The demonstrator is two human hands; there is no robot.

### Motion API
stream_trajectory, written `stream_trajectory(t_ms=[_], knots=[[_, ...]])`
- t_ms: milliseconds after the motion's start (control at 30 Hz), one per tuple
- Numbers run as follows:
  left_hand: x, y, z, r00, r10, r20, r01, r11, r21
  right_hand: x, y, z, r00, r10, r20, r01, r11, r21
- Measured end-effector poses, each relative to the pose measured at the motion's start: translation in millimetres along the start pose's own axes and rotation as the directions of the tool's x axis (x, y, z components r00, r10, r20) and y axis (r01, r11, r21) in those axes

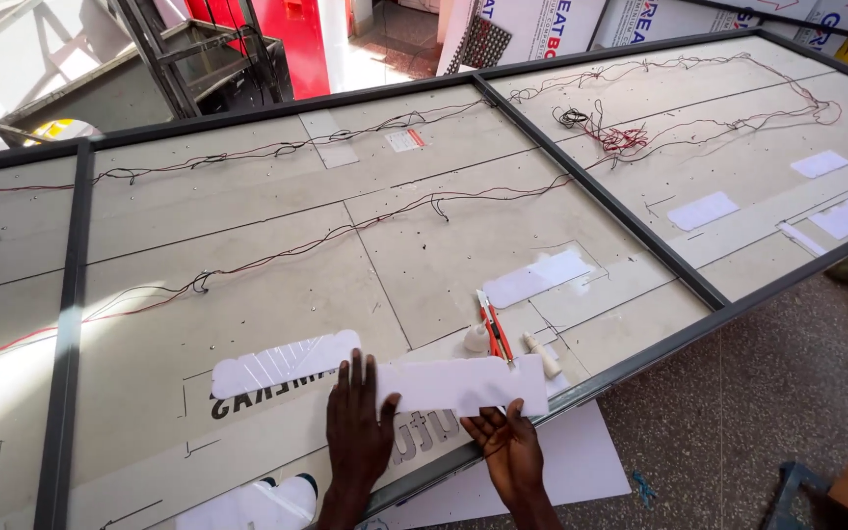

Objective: Cutting out vinyl letters and trimming a large printed sign using a utility knife in a sign shop.

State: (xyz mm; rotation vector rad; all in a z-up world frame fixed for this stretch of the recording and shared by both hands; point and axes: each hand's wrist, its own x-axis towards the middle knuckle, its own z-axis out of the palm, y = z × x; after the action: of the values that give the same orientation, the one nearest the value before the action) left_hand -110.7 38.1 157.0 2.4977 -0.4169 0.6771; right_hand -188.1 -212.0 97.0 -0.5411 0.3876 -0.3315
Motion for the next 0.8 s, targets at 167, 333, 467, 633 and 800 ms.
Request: stream_trajectory(t_ms=[167,333,467,633,800], knots=[[11,-13,-29,0.662,-0.498,0.560,0.749,0.475,-0.463,12,-8,-25,0.998,-0.008,0.069,0.008,1.000,-0.002],[9,-1,-66,0.555,-0.446,0.702,0.822,0.169,-0.543,9,1,-17,0.961,0.019,0.276,-0.015,1.000,-0.019],[10,-19,-69,0.429,-0.419,0.800,0.893,0.062,-0.447,15,3,-1,0.957,0.078,0.279,-0.057,0.995,-0.083],[-6,-49,-49,0.343,-0.318,0.884,0.931,-0.011,-0.365,12,-3,-3,0.941,0.115,0.317,-0.073,0.987,-0.141],[-9,-38,-65,0.324,-0.022,0.946,0.942,0.099,-0.321,14,-7,-18,0.941,0.129,0.313,-0.092,0.987,-0.132]])
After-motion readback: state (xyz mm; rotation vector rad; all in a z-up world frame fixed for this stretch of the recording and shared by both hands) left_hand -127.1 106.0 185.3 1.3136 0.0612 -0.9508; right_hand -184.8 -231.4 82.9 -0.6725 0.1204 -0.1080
